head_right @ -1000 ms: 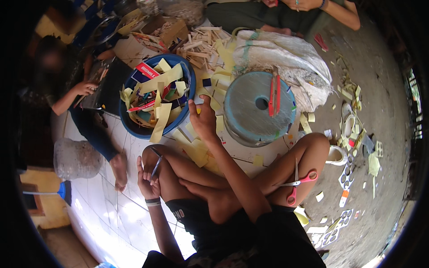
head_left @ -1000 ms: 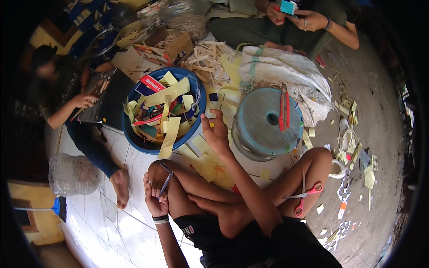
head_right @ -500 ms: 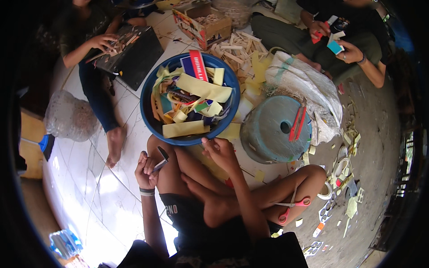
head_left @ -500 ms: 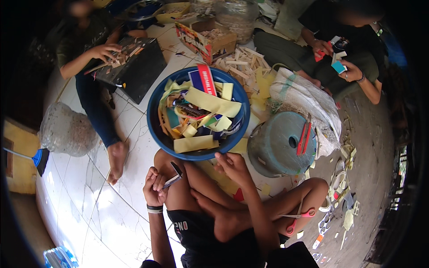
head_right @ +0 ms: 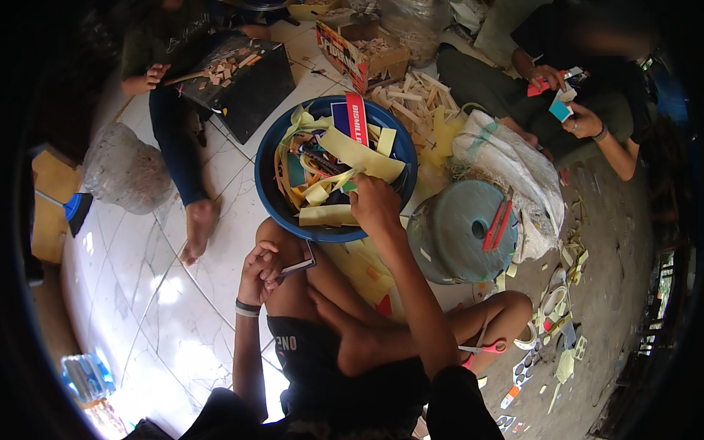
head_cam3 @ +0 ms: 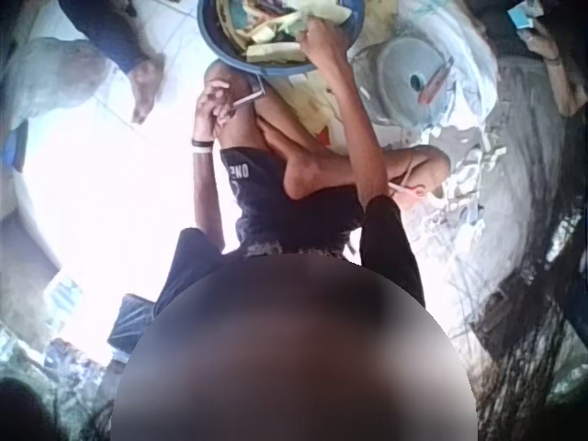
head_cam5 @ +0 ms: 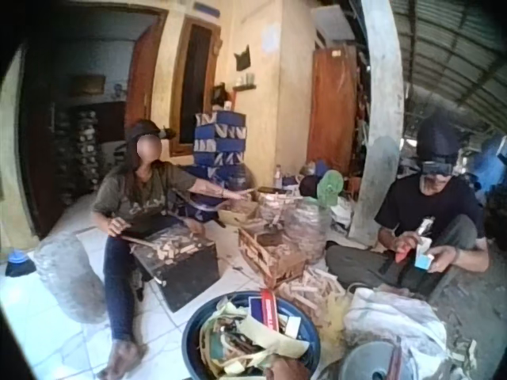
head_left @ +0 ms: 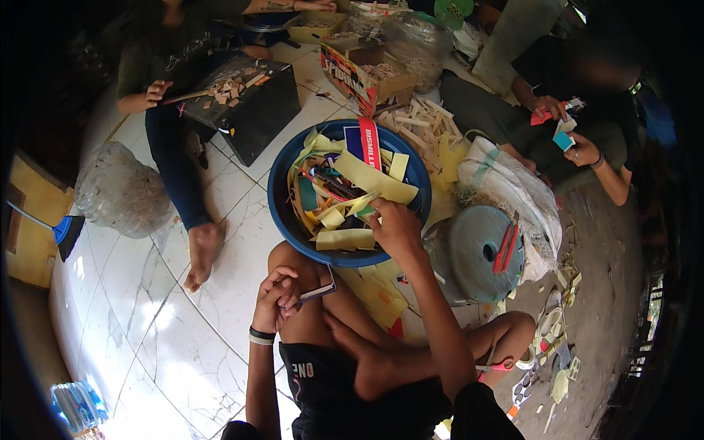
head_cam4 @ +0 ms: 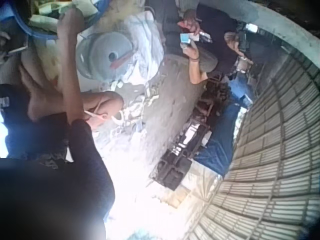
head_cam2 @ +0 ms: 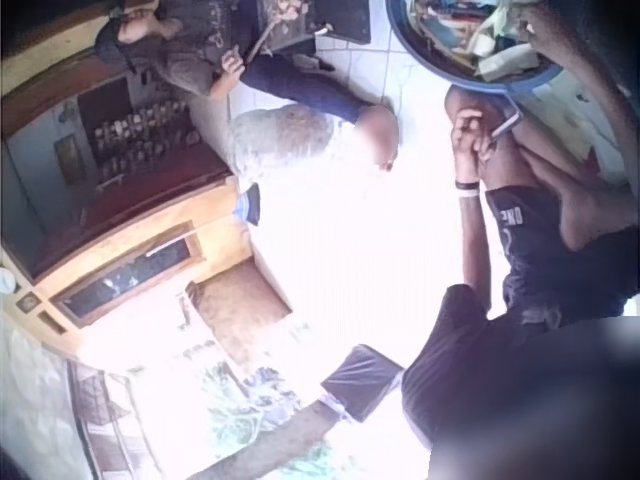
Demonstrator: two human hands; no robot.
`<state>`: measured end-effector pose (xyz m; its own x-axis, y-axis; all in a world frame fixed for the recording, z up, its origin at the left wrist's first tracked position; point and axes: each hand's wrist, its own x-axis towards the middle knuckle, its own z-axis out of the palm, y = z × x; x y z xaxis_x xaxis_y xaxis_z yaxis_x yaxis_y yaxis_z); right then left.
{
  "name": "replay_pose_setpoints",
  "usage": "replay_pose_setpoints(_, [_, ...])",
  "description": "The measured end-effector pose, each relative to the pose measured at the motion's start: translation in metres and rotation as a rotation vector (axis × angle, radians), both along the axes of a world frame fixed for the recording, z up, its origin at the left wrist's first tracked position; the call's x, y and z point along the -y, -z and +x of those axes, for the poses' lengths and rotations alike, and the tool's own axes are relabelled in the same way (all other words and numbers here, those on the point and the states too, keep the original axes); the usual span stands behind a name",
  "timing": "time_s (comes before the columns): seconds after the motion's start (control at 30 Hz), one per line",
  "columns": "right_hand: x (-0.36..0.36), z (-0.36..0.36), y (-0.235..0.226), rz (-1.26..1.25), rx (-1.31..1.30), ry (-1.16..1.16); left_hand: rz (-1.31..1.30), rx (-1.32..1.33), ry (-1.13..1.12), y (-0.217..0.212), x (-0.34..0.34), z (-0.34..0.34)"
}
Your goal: The person sits on the floor and uses pink scissors to cut strips of paper into smaller pieces. They handle the paper with both hands, cutting and occasionally folding the pieces while others work nearby.
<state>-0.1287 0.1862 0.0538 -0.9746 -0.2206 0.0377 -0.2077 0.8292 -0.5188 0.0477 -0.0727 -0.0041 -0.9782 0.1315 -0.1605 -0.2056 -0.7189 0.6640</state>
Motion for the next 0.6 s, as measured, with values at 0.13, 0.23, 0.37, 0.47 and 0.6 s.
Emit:
replay_pose_setpoints(0.13, [0.01,-0.017,0.007,0.04,-0.092,0.05,-0.074,0.031,-0.049,-0.005,-0.004,0.002])
replay_pose_setpoints(0.23, [0.017,-0.021,0.016,0.071,-0.176,-0.105,-0.117,0.053,-0.066,-0.007,-0.007,-0.002])
replay_pose_setpoints(0.37, [0.02,-0.032,0.024,0.133,-0.13,-0.186,-0.162,0.062,-0.074,-0.01,-0.012,-0.004])
replay_pose_setpoints(0.47, [0.019,-0.033,0.019,0.051,-0.099,-0.198,-0.151,0.048,-0.051,-0.012,-0.011,-0.004])
replay_pose_setpoints(0.6, [0.015,-0.03,0.0,-0.122,-0.162,-0.208,-0.117,0.064,-0.033,-0.012,-0.007,-0.003])
